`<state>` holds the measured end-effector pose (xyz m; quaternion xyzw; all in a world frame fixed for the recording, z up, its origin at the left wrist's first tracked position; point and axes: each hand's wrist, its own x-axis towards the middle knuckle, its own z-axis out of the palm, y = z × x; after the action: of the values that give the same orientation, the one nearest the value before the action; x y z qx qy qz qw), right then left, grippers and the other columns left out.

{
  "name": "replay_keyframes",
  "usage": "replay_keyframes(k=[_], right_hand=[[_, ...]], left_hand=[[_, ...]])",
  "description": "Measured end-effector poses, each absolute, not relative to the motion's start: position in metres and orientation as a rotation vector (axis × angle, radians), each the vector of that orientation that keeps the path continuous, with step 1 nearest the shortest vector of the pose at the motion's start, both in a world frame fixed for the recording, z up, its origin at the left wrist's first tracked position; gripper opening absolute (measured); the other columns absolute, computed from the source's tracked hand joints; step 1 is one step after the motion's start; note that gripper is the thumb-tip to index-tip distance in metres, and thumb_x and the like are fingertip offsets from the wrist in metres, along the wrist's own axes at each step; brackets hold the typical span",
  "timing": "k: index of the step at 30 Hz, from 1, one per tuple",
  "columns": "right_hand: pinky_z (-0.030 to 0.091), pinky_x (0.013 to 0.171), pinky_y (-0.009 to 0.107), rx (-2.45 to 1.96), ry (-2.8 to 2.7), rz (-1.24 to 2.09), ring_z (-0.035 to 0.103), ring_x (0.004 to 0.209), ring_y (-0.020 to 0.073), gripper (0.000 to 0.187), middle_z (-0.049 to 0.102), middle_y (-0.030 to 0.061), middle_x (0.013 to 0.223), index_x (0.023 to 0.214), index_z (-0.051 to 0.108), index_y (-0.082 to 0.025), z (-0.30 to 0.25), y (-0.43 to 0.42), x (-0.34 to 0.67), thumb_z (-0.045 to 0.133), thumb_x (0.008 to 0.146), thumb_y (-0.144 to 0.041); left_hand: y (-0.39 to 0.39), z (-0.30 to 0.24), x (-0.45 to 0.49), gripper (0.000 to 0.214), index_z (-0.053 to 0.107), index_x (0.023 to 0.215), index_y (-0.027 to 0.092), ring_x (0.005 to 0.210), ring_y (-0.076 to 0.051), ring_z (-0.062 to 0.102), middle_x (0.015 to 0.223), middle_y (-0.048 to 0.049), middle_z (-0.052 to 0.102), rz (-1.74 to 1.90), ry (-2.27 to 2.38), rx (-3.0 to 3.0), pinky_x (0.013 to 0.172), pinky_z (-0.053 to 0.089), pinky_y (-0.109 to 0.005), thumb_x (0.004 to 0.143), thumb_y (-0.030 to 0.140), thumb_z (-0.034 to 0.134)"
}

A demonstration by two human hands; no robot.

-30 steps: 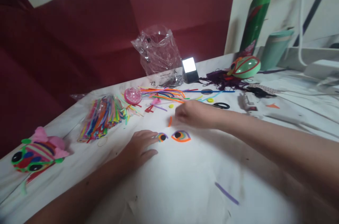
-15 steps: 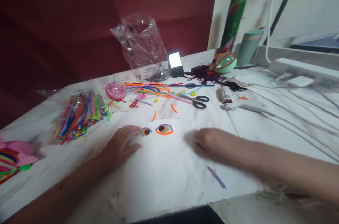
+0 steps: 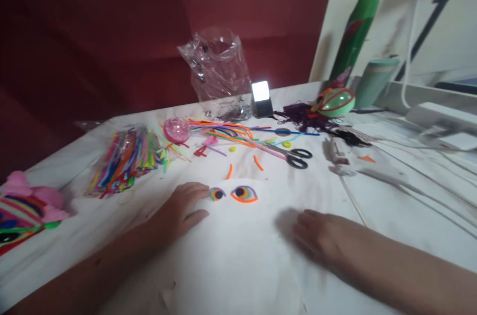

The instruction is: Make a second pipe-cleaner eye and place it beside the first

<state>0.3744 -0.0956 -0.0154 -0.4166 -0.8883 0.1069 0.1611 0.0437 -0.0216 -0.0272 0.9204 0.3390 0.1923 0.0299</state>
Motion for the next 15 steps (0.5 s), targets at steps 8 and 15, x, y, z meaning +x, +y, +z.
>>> replay_keyframes(k=[8,15], right_hand=[[0.043,0.063,0.023,-1.015,-2.593,0.301,0.055,0.068,0.0127,0.022,0.062,0.0042,0.08,0.086,0.061,-0.018,0.016,0.036,0.296,0.043,0.076,-0.008],[0.041,0.072,0.027,-0.887,-2.72,0.175,0.054,0.075,0.0162,0.018,0.06,0.0081,0.078,0.073,0.064,-0.014,-0.012,0.091,0.276,0.047,0.077,-0.009]], left_hand=[[-0.025,-0.026,0.043,0.03,0.056,0.105,0.018,0.103,-0.023,0.053,0.108,-0.009,0.061,0.637,1.072,2.758,0.088,0.041,-0.039,0.076,0.026,0.057],[-0.026,-0.028,0.044,0.029,0.057,0.102,0.018,0.102,-0.022,0.052,0.108,-0.0089,0.06,0.712,1.041,2.764,0.089,0.042,-0.039,0.073,0.021,0.06]])
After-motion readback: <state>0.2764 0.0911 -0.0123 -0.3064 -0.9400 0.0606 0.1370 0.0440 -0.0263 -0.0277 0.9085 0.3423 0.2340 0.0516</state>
